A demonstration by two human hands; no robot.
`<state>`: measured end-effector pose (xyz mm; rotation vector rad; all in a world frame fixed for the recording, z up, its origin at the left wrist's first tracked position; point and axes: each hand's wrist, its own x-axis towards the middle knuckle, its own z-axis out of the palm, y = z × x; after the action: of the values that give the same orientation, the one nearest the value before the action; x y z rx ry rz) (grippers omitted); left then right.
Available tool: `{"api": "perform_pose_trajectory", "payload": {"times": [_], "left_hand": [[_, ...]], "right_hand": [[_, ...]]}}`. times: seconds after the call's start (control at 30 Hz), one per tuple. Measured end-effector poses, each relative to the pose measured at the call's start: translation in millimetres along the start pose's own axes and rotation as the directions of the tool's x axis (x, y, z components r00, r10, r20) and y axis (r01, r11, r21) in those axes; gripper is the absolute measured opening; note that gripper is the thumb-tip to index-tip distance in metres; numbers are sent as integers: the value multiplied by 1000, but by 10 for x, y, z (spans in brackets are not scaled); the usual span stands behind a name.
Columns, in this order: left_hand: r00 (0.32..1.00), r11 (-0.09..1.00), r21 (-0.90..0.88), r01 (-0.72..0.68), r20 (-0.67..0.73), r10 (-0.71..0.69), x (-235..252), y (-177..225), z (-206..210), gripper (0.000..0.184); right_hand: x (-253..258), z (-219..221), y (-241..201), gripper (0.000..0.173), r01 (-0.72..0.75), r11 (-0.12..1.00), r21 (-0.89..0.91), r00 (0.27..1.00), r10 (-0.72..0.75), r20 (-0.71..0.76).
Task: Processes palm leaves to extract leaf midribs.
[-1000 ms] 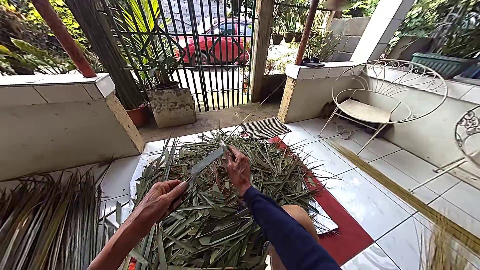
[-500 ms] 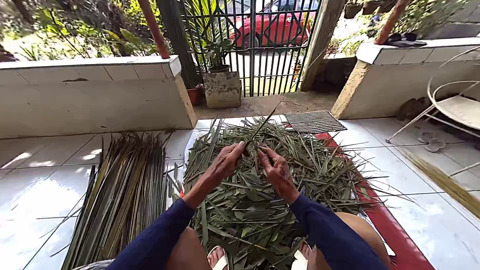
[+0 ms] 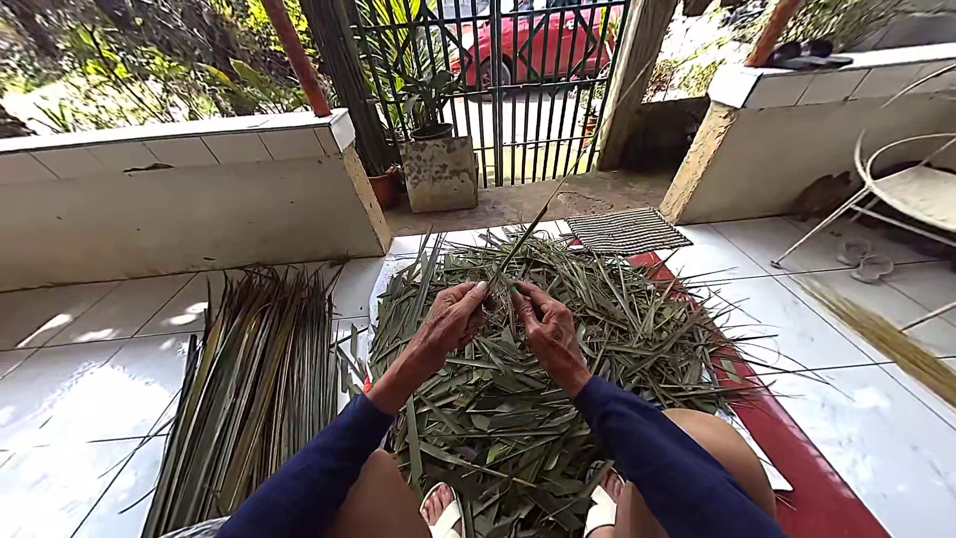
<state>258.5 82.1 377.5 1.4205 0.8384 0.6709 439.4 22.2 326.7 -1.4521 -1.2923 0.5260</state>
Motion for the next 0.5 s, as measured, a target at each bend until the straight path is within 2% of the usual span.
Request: {"api": "perform_pose_trajectory", "payload": {"times": [0.23, 0.33, 0.5], "left_hand": [[995, 998, -6, 57, 83, -56, -20, -3, -12, 36], [988, 990, -91, 110, 117, -99, -48, 22, -5, 36], [956, 954, -226, 195, 263, -133, -73, 35, -67, 38]], "right_hand": [[26, 16, -15, 35, 73, 995, 72, 995, -77, 58], [45, 14, -7, 36, 89, 996, 15, 996, -89, 7], [49, 32, -1, 37, 151, 985, -86, 985, -156, -66]]}}
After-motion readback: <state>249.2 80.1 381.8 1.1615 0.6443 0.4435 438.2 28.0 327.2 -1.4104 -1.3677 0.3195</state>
